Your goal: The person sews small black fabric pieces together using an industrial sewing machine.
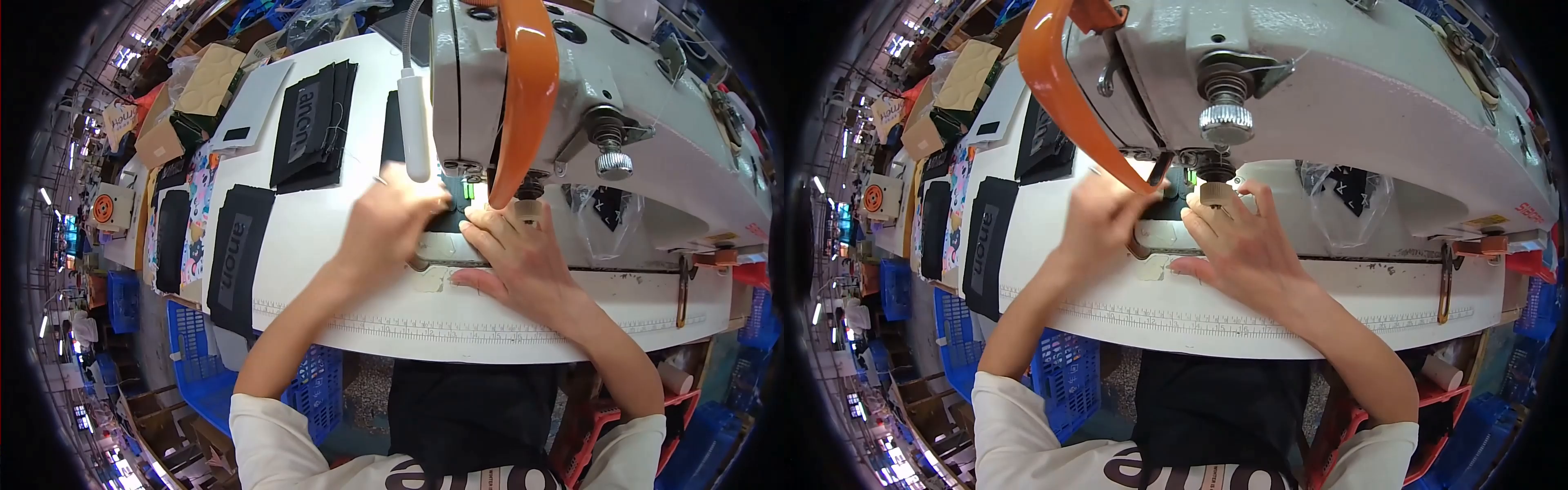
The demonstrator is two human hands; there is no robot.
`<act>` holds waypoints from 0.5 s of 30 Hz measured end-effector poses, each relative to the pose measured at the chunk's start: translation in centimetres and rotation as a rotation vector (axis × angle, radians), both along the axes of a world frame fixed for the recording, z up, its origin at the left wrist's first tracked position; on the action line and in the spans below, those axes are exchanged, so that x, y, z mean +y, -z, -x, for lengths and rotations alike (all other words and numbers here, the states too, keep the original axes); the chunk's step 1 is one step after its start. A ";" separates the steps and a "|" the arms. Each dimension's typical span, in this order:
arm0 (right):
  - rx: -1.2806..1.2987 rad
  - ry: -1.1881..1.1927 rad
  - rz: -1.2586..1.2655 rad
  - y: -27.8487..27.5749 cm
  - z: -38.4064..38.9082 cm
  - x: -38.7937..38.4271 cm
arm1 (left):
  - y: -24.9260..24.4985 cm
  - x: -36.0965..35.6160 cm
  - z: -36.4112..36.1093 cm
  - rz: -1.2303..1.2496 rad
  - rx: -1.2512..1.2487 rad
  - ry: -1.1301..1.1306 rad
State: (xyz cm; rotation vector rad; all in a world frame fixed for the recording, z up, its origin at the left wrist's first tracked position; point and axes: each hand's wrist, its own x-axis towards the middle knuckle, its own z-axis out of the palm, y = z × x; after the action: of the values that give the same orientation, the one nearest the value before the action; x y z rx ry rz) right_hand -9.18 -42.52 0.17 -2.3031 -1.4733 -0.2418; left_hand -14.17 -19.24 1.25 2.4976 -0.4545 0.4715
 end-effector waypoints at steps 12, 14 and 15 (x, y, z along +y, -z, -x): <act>-0.043 0.017 -0.040 0.1 0.1 0.1 | 0.8 -1.3 0.5 -0.268 -0.089 0.075; -0.041 0.032 -0.066 0.3 0.3 0.2 | 1.0 -0.9 -0.2 -0.293 -0.066 0.056; -0.033 0.032 -0.075 0.3 0.3 0.2 | 1.3 -0.7 -0.7 -0.316 -0.045 0.031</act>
State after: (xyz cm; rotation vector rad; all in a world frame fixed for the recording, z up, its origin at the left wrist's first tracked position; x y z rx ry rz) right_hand -9.48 -42.32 -0.17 -2.2753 -1.4191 -0.3395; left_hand -13.47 -19.91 -0.02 2.7814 -0.6271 0.4757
